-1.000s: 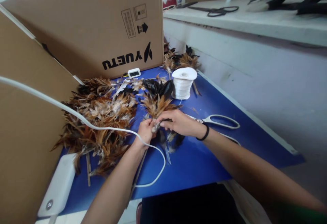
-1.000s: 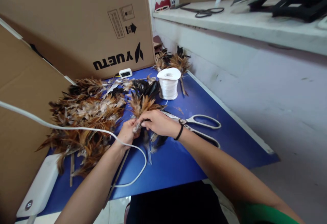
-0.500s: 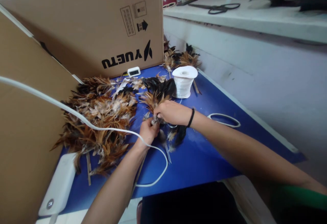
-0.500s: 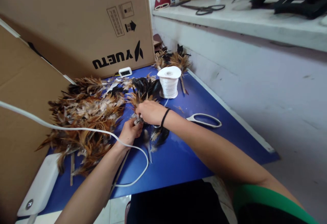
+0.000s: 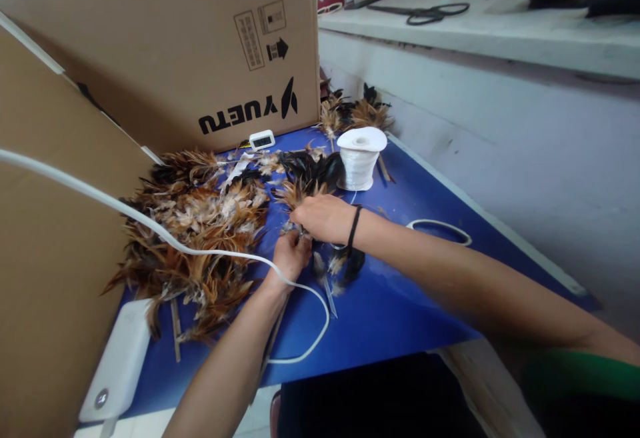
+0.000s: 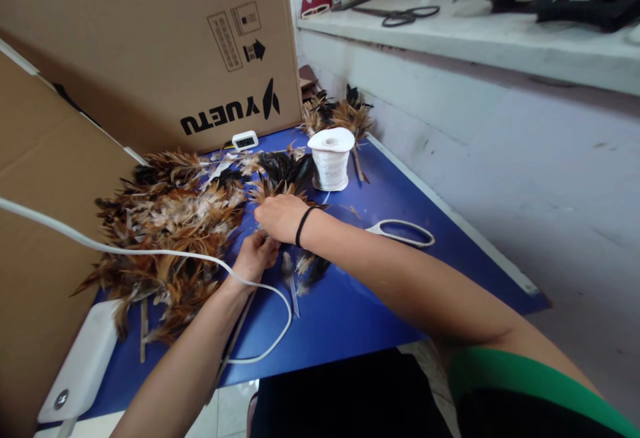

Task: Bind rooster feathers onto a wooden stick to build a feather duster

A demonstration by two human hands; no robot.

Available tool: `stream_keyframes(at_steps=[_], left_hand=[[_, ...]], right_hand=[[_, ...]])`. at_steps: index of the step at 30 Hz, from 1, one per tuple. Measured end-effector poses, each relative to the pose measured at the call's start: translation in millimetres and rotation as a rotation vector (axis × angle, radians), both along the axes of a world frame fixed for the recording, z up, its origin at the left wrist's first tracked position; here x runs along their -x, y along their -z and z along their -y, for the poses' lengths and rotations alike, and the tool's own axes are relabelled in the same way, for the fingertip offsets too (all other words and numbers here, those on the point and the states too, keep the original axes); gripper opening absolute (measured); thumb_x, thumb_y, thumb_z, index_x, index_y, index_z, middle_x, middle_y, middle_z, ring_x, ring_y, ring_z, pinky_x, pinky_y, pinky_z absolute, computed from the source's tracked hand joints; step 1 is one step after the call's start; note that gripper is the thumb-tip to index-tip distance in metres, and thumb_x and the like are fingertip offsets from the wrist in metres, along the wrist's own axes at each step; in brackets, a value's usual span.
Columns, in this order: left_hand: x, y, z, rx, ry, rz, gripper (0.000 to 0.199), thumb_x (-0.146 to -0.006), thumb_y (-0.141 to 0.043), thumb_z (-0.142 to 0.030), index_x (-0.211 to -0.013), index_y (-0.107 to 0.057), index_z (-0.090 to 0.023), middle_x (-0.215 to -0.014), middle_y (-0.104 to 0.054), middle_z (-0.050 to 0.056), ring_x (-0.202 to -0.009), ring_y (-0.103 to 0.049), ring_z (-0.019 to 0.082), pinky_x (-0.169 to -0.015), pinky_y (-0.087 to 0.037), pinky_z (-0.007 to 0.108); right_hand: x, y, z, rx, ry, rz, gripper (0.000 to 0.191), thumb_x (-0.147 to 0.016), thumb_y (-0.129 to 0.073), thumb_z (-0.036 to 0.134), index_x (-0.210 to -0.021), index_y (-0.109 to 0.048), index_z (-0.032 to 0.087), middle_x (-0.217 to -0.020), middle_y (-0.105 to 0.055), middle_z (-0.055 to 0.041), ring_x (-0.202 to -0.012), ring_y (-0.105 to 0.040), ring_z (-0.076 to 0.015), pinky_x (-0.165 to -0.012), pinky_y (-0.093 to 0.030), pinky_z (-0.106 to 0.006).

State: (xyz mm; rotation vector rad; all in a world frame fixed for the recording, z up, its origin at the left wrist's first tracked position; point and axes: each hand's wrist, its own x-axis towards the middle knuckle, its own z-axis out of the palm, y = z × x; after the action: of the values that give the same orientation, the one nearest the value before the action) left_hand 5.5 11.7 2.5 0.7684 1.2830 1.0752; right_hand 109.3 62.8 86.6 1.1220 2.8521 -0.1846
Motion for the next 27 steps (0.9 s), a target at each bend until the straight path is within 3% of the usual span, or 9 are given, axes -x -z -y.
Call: stream_keyframes(at_steps=[4, 7, 9, 12, 15, 18, 22, 25, 27], left_hand=[[5.6, -0.9, -2.4, -0.068, 0.052, 0.023, 0.025, -0.070, -0.064, -0.029, -0.065, -0.044, -0.015, -0.050, -0.038, -0.006, -0.035, -0.026, 0.001, -0.036, -0.012, 0.016], [11.3, -4.2, -4.7, -0.055, 0.030, 0.068, 0.027, -0.067, -0.066, -0.028, -0.068, -0.043, -0.015, -0.056, -0.043, -0.005, -0.036, -0.027, 0.000, -0.036, -0.012, 0.015], [14.8, -7.3, -6.4, -0.035, 0.023, 0.098, 0.029, -0.064, -0.068, -0.028, -0.068, -0.042, -0.015, -0.056, -0.043, -0.005, -0.037, -0.026, -0.001, -0.036, -0.011, 0.014], [19.5, -11.6, -8.5, -0.024, 0.023, 0.169, 0.034, -0.061, -0.072, -0.027, -0.068, -0.041, -0.014, -0.056, -0.044, -0.005, -0.037, -0.025, -0.002, -0.036, -0.009, 0.013], [23.5, -14.3, -9.2, -0.033, 0.026, 0.236, 0.037, -0.059, -0.074, -0.026, -0.067, -0.040, -0.014, -0.057, -0.045, -0.005, -0.038, -0.024, -0.003, -0.036, -0.009, 0.013], [26.2, -15.6, -8.4, -0.047, 0.041, 0.274, 0.037, -0.059, -0.074, -0.025, -0.067, -0.041, -0.013, -0.057, -0.047, -0.005, -0.038, -0.024, -0.003, -0.036, -0.009, 0.013], [27.9, -15.8, -7.7, -0.057, 0.045, 0.277, 0.036, -0.061, -0.074, -0.024, -0.066, -0.041, -0.013, -0.058, -0.047, -0.004, -0.038, -0.024, -0.004, -0.036, -0.010, 0.012], [28.7, -15.4, -8.2, -0.055, 0.042, 0.288, 0.036, -0.062, -0.073, -0.023, -0.066, -0.039, -0.013, -0.058, -0.047, -0.004, -0.038, -0.024, -0.003, -0.036, -0.009, 0.012], [29.4, -15.2, -8.4, -0.053, 0.043, 0.302, 0.036, -0.062, -0.073, -0.023, -0.066, -0.039, -0.014, -0.058, -0.046, -0.004, -0.038, -0.025, -0.003, -0.035, -0.009, 0.012]], right_hand=[[-10.9, 8.8, -1.2, -0.009, 0.034, -0.195, 0.016, -0.080, -0.054, 0.016, -0.092, -0.065, 0.015, -0.091, -0.067, -0.0102, -0.085, -0.063, -0.0179, -0.072, -0.044, -0.026], [-29.7, 18.3, 4.3, -0.136, 0.191, -0.517, 0.019, -0.086, -0.047, 0.021, -0.098, -0.061, 0.015, -0.097, -0.064, -0.0090, -0.089, -0.060, -0.0159, -0.076, -0.043, -0.025], [-43.3, 26.9, 10.9, -0.195, 0.307, -0.695, 0.019, -0.088, -0.044, 0.022, -0.095, -0.060, 0.015, -0.092, -0.064, -0.0073, -0.085, -0.059, -0.0151, -0.076, -0.043, -0.026], [-56.7, 45.1, 21.4, -0.163, 0.381, -0.812, 0.016, -0.087, -0.046, 0.025, -0.082, -0.059, 0.017, -0.082, -0.064, -0.0043, -0.078, -0.059, -0.0151, -0.074, -0.044, -0.028], [-57.1, 67.1, 27.2, 0.015, 0.411, -0.911, 0.012, -0.079, -0.058, 0.027, -0.087, -0.058, 0.018, -0.089, -0.065, -0.0044, -0.085, -0.060, -0.0168, -0.079, -0.045, -0.031], [-49.2, 83.2, 27.5, 0.349, 0.434, -1.110, 0.030, -0.072, -0.063, 0.024, -0.099, -0.053, 0.018, -0.092, -0.064, -0.0050, -0.085, -0.062, -0.0155, -0.079, -0.048, -0.031], [-41.7, 83.0, 28.0, 0.699, 0.496, -1.253, 0.031, -0.072, -0.059, 0.023, -0.100, -0.049, 0.017, -0.074, -0.058, 0.0010, -0.058, -0.056, -0.0100, -0.056, -0.046, -0.025], [-41.9, 73.9, 31.7, 0.704, 0.505, -1.194, 0.017, -0.075, -0.056, 0.027, -0.086, -0.056, 0.015, -0.062, -0.051, 0.0033, -0.049, -0.043, -0.0062, -0.047, -0.035, -0.021], [-42.6, 69.6, 34.7, 0.659, 0.468, -1.162, 0.017, -0.076, -0.055, 0.030, -0.075, -0.060, 0.013, -0.059, -0.050, 0.0024, -0.051, -0.040, -0.0056, -0.048, -0.032, -0.020]])
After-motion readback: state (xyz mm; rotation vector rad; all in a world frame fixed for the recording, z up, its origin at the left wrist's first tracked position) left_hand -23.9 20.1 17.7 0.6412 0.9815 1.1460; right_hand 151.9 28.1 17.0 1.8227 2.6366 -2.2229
